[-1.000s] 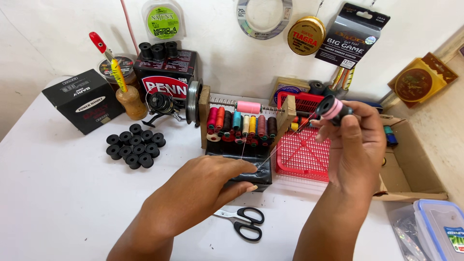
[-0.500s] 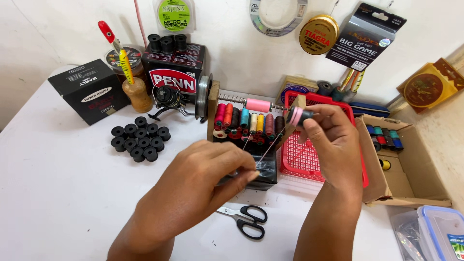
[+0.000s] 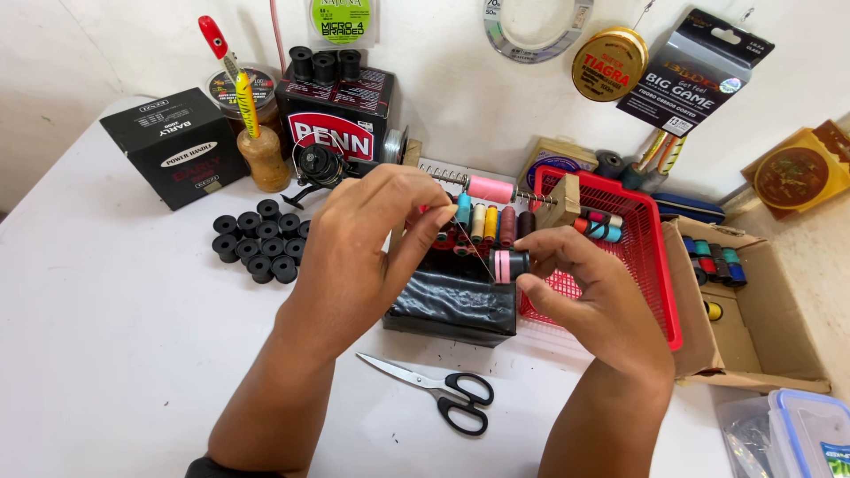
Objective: The person winds pink fishing line from a large spool onto a small black bobbin using a manual winder. The hands guide the line and rotate the bobbin to ensure even winding. The workspace contains various fishing supplies, including a red basket of bobbins and a pair of scissors.
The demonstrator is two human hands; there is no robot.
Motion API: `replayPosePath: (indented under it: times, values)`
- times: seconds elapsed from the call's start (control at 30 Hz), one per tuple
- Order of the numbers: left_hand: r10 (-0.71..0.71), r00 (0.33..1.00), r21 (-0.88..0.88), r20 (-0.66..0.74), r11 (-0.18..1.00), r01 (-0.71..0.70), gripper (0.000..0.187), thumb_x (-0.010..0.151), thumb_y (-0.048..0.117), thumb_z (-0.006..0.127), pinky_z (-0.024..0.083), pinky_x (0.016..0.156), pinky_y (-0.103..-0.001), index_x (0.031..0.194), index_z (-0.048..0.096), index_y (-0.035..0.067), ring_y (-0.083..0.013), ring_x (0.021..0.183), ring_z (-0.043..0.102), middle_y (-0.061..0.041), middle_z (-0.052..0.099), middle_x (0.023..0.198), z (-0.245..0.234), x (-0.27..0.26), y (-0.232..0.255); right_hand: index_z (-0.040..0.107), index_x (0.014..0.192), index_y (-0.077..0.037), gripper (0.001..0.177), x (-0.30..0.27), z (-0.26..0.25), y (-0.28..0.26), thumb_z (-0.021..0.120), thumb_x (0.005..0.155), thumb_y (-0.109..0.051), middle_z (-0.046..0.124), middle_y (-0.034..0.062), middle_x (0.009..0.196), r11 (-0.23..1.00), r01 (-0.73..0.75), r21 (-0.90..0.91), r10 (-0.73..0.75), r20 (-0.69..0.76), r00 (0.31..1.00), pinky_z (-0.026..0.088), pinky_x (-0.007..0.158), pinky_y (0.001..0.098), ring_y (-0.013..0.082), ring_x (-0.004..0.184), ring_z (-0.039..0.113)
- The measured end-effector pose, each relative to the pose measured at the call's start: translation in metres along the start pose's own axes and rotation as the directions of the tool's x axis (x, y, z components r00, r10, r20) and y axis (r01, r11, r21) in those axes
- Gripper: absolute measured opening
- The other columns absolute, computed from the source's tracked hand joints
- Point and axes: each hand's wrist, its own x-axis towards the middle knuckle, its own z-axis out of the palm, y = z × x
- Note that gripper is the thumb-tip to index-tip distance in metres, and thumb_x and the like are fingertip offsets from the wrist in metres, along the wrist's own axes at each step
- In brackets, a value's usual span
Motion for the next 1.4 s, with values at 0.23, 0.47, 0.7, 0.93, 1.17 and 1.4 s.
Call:
replayPosePath:
  times: [0.23,0.47,0.7,0.93,1.17,1.4]
  values:
    - [0.007,1.000,0.011,-0.022,1.000,-0.007,0.006,0.104,0.011,0.057,0.044,0.076,-0.038,0.100,0.060,0.008,-0.0237,0.095,0.066,-0.004,0.066,0.100,0.012,0.001,-0.013,0.067,0.116,-0.014,0.032,-0.009,-0.004,0.003,0.073,0.086,-0.023,0.071,-0.0008,0.101,0.983,0.184,-0.025,-0.180,0.115,0.977,0.051,0.080,0.0258,0.0103,0.084,0.067]
    - [-0.025,1.000,0.012,0.011,1.000,0.025,0.009,0.105,0.016,0.055,0.041,0.071,-0.037,0.100,0.060,0.010,-0.0218,0.088,0.064,-0.003,0.066,0.099,0.018,0.002,-0.018,0.065,0.115,-0.013,0.030,-0.019,-0.007,-0.006,0.073,0.087,-0.020,0.069,0.0023,0.104,0.961,0.278,0.010,-0.277,0.131,0.952,0.052,0.078,0.0265,0.0119,0.082,0.066]
    - [-0.056,0.997,0.009,0.045,0.998,0.055,0.011,0.105,0.020,0.053,0.041,0.075,-0.037,0.101,0.059,0.012,-0.0204,0.089,0.063,-0.001,0.066,0.100,0.026,-0.001,-0.023,0.063,0.115,-0.011,0.031,-0.027,-0.010,-0.012,0.073,0.086,-0.013,0.067,0.0021,0.098,0.946,0.325,0.019,-0.325,0.117,0.939,0.053,0.076,0.0259,0.0127,0.080,0.065]
    - [-0.085,0.991,-0.064,0.101,0.994,0.092,0.012,0.104,0.022,0.053,0.042,0.076,-0.035,0.100,0.059,0.012,-0.0183,0.078,0.059,0.001,0.064,0.092,0.029,-0.001,-0.022,0.062,0.117,-0.009,0.033,-0.034,-0.012,-0.010,0.073,0.087,-0.011,0.067,0.0046,0.101,0.917,0.392,0.068,-0.397,0.076,0.915,0.055,0.078,0.0262,0.0155,0.087,0.064]
    - [-0.094,0.984,-0.152,0.153,0.981,0.117,0.015,0.103,0.023,0.053,0.044,0.078,-0.035,0.099,0.060,0.011,-0.0215,0.086,0.065,-0.001,0.068,0.095,0.037,-0.002,-0.020,0.061,0.118,-0.006,0.035,-0.042,-0.014,0.002,0.073,0.087,-0.015,0.069,0.0099,0.110,0.839,0.462,0.289,-0.470,-0.046,0.882,0.056,0.092,0.0334,0.0222,0.103,0.066]
    - [-0.065,0.960,-0.313,0.271,0.937,0.152,0.018,0.102,0.023,0.053,0.044,0.068,-0.033,0.092,0.059,0.010,-0.0204,0.071,0.059,0.000,0.065,0.083,0.041,0.001,0.000,0.055,0.116,-0.004,0.044,-0.045,-0.010,0.019,0.074,0.087,-0.032,0.069,0.0224,0.108,0.719,0.568,0.400,-0.399,-0.431,0.809,0.058,0.086,0.0293,0.0257,0.100,0.071]
